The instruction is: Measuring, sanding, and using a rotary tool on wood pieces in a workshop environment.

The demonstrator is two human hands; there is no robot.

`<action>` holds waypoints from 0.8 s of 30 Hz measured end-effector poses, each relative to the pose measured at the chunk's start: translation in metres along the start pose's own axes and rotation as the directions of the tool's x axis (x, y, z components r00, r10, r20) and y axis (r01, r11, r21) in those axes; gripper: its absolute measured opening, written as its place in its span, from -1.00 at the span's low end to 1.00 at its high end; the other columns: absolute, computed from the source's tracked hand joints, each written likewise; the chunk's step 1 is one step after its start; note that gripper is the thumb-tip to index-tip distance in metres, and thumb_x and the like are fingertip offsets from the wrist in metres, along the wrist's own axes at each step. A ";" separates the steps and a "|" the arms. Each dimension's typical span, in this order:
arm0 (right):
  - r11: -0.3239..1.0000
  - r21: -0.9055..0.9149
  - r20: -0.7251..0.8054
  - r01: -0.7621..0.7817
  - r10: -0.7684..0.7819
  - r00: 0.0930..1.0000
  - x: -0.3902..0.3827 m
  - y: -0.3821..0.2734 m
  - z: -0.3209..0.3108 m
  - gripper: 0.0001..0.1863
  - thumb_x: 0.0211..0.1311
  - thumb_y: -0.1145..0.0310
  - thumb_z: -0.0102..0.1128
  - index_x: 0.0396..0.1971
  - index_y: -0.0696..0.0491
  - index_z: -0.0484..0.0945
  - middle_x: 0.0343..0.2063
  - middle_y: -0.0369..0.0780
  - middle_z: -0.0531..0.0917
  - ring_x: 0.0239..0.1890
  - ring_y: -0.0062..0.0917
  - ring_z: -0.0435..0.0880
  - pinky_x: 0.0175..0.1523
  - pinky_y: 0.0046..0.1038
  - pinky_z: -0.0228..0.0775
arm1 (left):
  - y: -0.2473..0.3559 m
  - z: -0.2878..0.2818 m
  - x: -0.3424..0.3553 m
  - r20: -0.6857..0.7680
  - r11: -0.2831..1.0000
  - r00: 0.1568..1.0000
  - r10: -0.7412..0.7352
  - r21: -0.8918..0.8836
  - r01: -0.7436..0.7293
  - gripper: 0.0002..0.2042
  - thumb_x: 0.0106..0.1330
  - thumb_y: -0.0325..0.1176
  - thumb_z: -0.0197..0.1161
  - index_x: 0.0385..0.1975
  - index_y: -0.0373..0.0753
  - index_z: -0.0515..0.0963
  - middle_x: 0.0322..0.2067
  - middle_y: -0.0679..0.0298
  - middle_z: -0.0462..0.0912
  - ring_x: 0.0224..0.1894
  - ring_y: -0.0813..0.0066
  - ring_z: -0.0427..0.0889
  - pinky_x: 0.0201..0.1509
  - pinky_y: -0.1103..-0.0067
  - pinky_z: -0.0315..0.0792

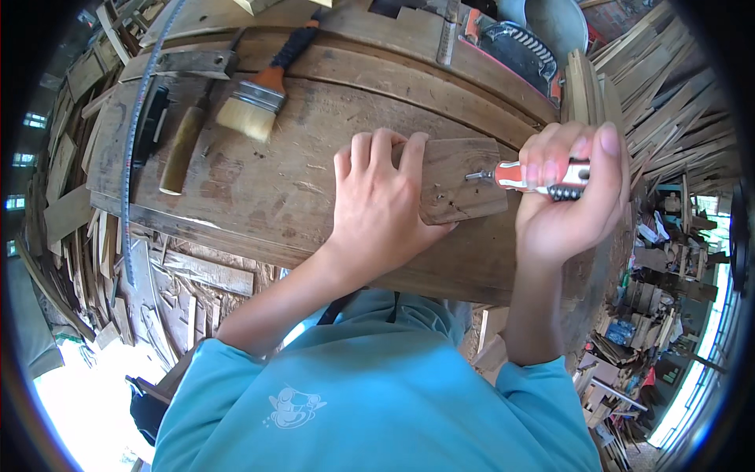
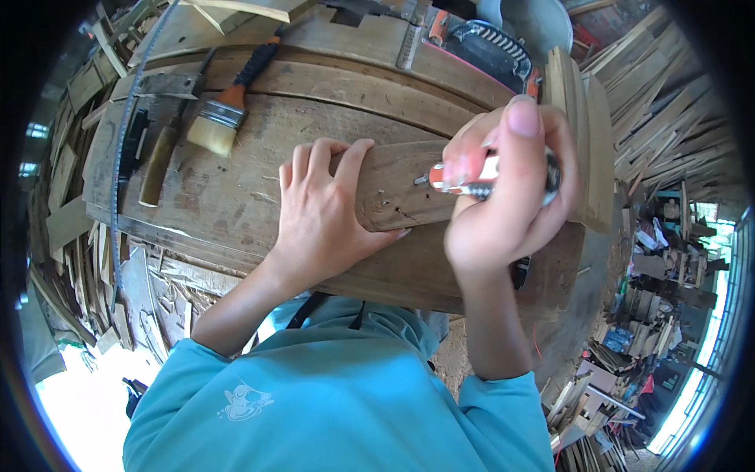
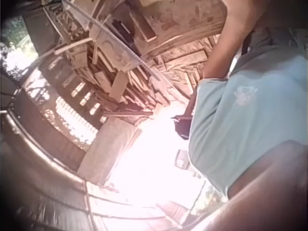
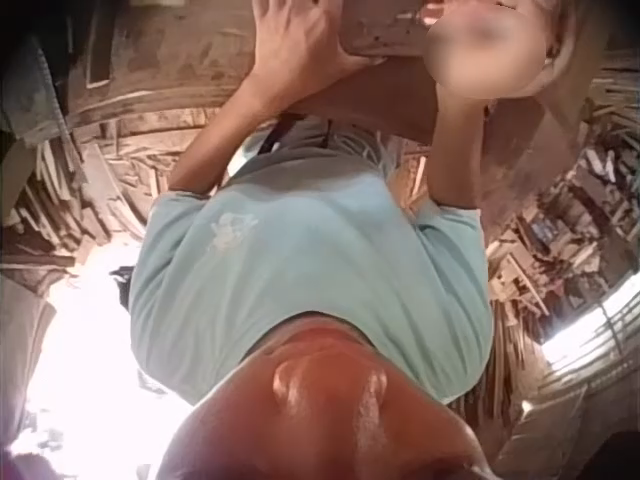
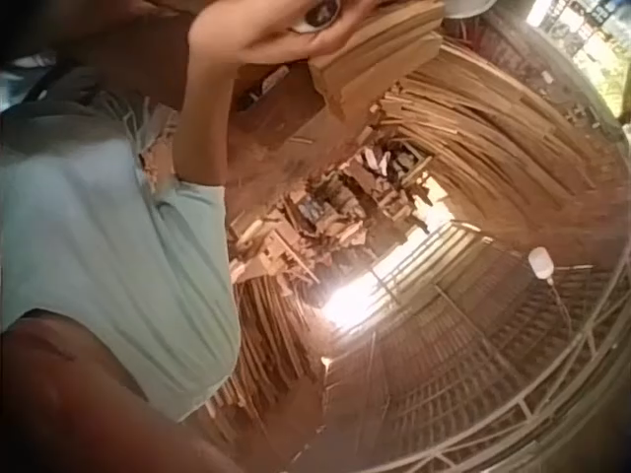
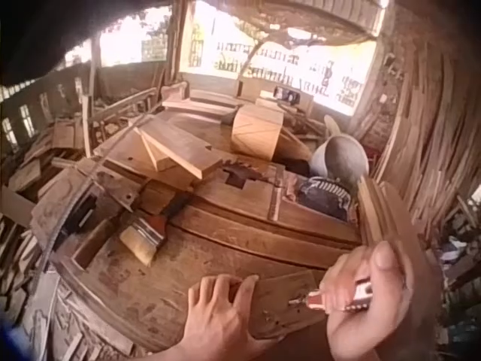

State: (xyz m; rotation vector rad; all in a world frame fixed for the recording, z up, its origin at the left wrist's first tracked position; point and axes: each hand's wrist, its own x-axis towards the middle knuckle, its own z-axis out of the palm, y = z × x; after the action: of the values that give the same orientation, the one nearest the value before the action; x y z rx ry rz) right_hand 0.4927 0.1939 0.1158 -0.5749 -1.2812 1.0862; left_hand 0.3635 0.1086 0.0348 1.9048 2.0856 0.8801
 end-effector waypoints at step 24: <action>0.844 0.212 0.881 -0.492 0.053 0.470 0.064 0.005 -0.035 -0.69 0.48 0.23 0.11 -0.49 0.03 0.41 -0.73 -0.31 0.50 -0.75 -0.69 0.39 -0.60 -0.62 0.18 | 0.002 -0.004 0.004 0.018 0.999 1.000 0.016 -0.029 -0.016 -0.01 -0.25 0.02 0.70 0.30 -0.18 0.44 0.07 0.15 0.45 0.18 0.09 0.39 0.24 0.22 0.25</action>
State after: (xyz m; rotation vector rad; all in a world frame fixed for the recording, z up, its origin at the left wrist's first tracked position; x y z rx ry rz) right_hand 0.5189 0.2597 0.1324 0.2029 -1.7154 2.0528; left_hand 0.3624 0.1115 0.0396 1.9105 2.0385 0.8886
